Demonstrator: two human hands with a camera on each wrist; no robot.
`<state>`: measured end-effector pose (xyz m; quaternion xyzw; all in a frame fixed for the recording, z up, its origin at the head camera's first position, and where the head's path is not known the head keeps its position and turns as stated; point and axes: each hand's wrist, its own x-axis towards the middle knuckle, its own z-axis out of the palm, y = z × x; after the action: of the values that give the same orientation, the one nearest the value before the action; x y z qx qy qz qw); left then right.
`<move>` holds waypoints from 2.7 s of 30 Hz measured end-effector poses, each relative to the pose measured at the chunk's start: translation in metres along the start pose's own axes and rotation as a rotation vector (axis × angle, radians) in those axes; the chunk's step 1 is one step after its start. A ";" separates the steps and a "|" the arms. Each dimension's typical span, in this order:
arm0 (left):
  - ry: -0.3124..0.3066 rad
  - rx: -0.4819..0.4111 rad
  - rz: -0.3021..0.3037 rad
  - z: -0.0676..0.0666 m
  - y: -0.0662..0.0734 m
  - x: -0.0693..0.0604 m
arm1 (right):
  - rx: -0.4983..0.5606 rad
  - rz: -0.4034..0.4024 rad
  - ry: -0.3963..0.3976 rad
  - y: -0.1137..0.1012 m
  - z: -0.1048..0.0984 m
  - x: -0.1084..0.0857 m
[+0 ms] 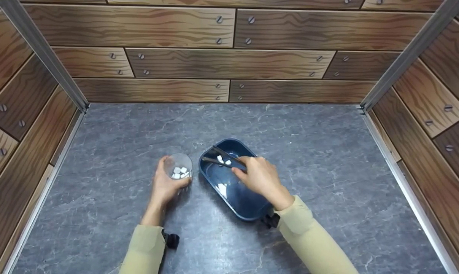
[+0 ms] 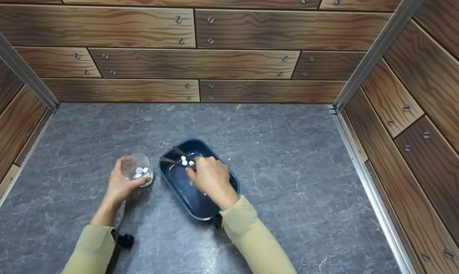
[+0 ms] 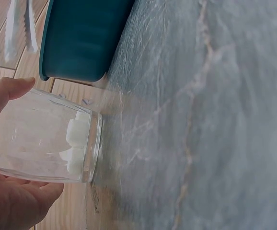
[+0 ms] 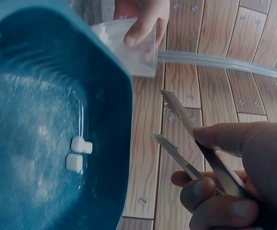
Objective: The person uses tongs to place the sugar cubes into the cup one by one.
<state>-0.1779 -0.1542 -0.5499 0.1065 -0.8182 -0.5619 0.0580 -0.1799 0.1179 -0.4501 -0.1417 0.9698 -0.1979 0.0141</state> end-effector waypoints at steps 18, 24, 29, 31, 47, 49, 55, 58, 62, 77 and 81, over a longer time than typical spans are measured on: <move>-0.004 0.022 0.003 -0.002 0.002 0.000 | -0.159 0.096 0.011 0.031 0.010 -0.001; -0.004 0.026 0.002 -0.002 0.002 0.000 | -0.182 0.108 -0.014 0.037 0.015 0.000; -0.006 0.012 0.002 -0.001 0.001 0.000 | -0.197 0.104 -0.010 0.040 0.019 0.001; -0.004 0.015 0.003 -0.001 0.001 0.000 | -0.206 0.096 -0.002 0.041 0.021 0.001; 0.005 0.017 0.011 0.000 0.000 0.000 | -0.207 0.095 -0.010 0.040 0.026 0.005; 0.005 0.015 0.010 -0.001 0.000 0.000 | -0.211 0.095 -0.014 0.039 0.027 0.005; 0.001 0.014 -0.002 -0.001 0.001 0.000 | -0.215 0.104 -0.015 0.039 0.027 0.005; 0.000 0.007 -0.006 -0.001 0.001 0.000 | -0.214 0.105 -0.013 0.039 0.027 0.005; -0.003 -0.002 0.003 0.000 0.001 0.000 | -0.217 0.094 -0.012 0.039 0.028 0.005; 0.001 -0.005 0.018 0.000 0.000 0.001 | -0.215 0.087 0.010 0.043 0.029 0.005; 0.000 0.000 0.021 0.000 -0.001 0.001 | -0.213 0.093 0.008 0.044 0.028 0.005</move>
<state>-0.1786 -0.1546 -0.5505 0.0976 -0.8194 -0.5612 0.0638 -0.1943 0.1444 -0.4931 -0.0967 0.9909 -0.0936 0.0042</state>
